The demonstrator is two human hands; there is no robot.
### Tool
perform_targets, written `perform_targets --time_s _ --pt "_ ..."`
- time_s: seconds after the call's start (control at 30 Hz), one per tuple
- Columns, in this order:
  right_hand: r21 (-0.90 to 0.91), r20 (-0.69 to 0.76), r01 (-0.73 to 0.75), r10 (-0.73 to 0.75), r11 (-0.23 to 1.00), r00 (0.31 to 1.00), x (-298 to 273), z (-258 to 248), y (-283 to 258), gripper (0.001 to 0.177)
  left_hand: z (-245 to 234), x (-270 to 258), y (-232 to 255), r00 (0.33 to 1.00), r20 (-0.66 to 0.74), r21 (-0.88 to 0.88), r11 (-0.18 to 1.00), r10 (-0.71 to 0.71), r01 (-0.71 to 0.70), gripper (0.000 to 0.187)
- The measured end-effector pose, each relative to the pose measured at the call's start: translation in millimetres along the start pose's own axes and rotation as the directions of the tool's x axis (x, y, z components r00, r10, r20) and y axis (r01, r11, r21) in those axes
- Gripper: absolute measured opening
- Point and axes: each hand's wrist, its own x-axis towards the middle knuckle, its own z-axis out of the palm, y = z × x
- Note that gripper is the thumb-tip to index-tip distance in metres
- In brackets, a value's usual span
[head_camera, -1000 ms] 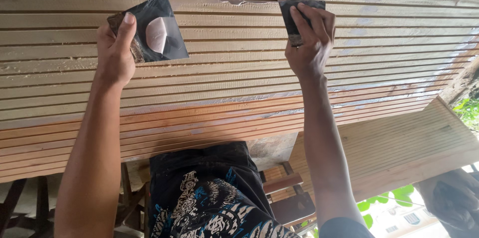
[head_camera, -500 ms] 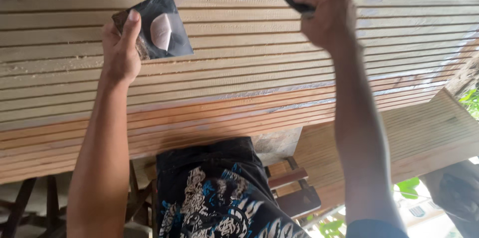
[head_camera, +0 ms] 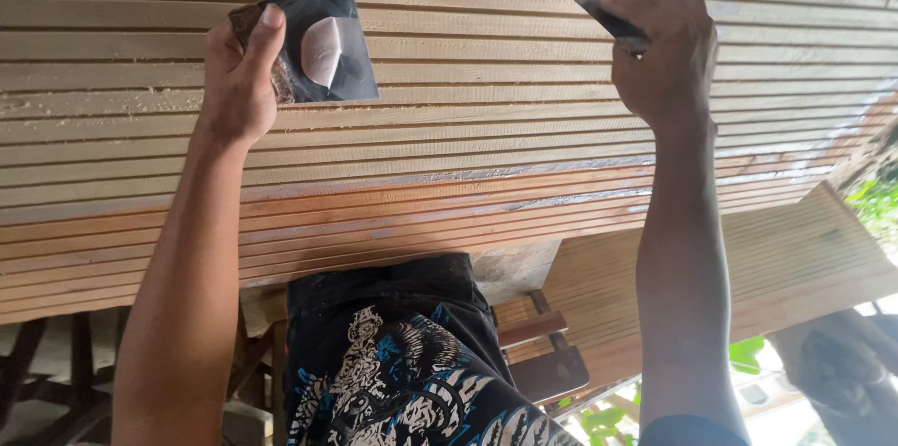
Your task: The person applies a pinkish filler paste into the gaps between wooden slats on a large board using a putty knife. They repeatedly scoop filler from a small metal plate and spread it along the seams, smoothing the surface as they work.
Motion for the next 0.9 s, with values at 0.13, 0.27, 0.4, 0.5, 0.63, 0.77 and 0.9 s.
perform_targets --time_s 0.13,0.27,0.4,0.5,0.63,0.77,0.9 --pt "-0.012 -0.006 0.016 -0.016 1.0 1.0 4.5 8.5 5.3 0.041 -1.9 0.1 3.3 1.0 0.012 -0.005 1.0 0.015 -0.015 0.04" --pt "-0.052 0.036 0.026 -0.024 0.998 0.999 21.7 7.2 -1.6 0.04 0.1 0.9 0.9 1.0 0.004 -0.002 1.0 0.018 -0.018 0.043" --pt "-0.022 0.104 -0.001 0.003 1.0 0.995 37.7 8.3 -9.7 0.042 -2.5 0.2 -1.2 0.999 -0.016 0.0 0.999 0.037 -0.037 0.042" --pt "-0.03 0.143 -0.019 0.023 0.999 0.989 38.9 6.1 -8.2 0.041 -1.3 -1.3 -2.8 0.999 -0.043 0.045 0.999 -0.003 0.004 0.045" --pt "0.004 0.153 -0.07 0.069 0.998 0.986 38.1 5.6 -7.5 0.042 -0.9 0.2 0.0 0.999 -0.024 0.019 1.0 0.023 -0.022 0.041" --pt "0.006 0.137 -0.089 0.088 0.996 0.987 35.8 8.4 -11.5 0.044 -1.4 -0.9 -3.2 1.0 -0.023 0.017 1.0 -0.002 0.003 0.043" --pt "-0.122 0.17 -0.125 0.145 0.985 0.975 48.3 8.3 -13.1 0.041 -4.0 -0.7 -6.9 1.0 -0.023 0.022 1.0 -0.003 0.003 0.043"
